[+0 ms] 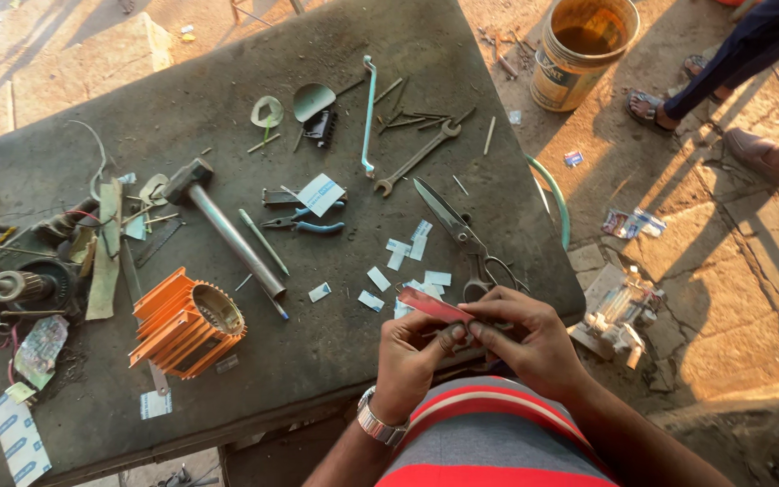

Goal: The person scrapes small rectangular labels off a metal plate using a flat metal tool. They repeatedly pick up labels from a workbench, scrape them, and place them back down. The workbench contains various tools and an orange motor housing.

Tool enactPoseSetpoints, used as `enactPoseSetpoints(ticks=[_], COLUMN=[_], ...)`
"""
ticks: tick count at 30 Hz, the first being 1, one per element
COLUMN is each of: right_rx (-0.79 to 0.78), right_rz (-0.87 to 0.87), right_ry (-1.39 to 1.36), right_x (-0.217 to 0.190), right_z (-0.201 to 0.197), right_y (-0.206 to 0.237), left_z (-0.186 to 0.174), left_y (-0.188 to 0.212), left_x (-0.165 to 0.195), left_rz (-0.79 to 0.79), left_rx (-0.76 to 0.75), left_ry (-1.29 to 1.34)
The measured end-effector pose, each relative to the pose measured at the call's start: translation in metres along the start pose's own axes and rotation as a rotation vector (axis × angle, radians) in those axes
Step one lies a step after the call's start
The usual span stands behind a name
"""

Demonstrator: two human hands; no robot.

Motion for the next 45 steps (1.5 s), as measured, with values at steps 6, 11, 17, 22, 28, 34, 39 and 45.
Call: enactPoseSetpoints(ticks=[6, 11, 17, 22, 28, 34, 39, 45], right_rx=[0.008, -0.001, -0.03, -0.039, -0.037, -0.026, -0.03, -0.033], right_rz=[0.014, -0.043, -0.038, -0.037, -0.025, -0.031, -0.035, -0.043], right_ry=[-0.063, -0.091, -0.123, -0.137, -0.113, -0.097, -0.063, -0.067], right_x=[0.005, 0.0, 0.0, 0.004, 0.007, 0.008, 0.007, 0.005], right_z=[-0.003, -0.003, -0.003, -0.004, -0.004, -0.005, -0.004, -0.004], right_y=[0.004, 0.006, 0.006, 0.007, 0.009, 0.009, 0.009, 0.009], left_z=[-0.002, 0.0, 0.002, 0.0, 0.003, 0.004, 0.003, 0.002], left_y=[0.003, 0.004, 0.006, 0.007, 0.009, 0.01, 0.011, 0.011], left_x=[-0.006, -0.005, -0.006, -0.009, -0.002, -0.002, -0.003, -0.004], left_rz=[0.006, 0.034, 0.035, 0.03, 0.077, 0.069, 0.073, 0.078], left_rx=[0.013, 0.008, 0.002, 0.015, 0.06, 0.073, 0.067, 0.056], left_ry=[0.003, 0.033, 0.028, -0.032, -0.082, -0.057, -0.071, -0.096])
Point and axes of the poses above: each hand's wrist, its own y-axis away from the middle knuckle, its own z-axis out of the palm, x = y × z, the point moved 10 cm from there along -y, towards the middle knuckle, and after that the axes turned 4 degrees about z, right-handed, at the moved point
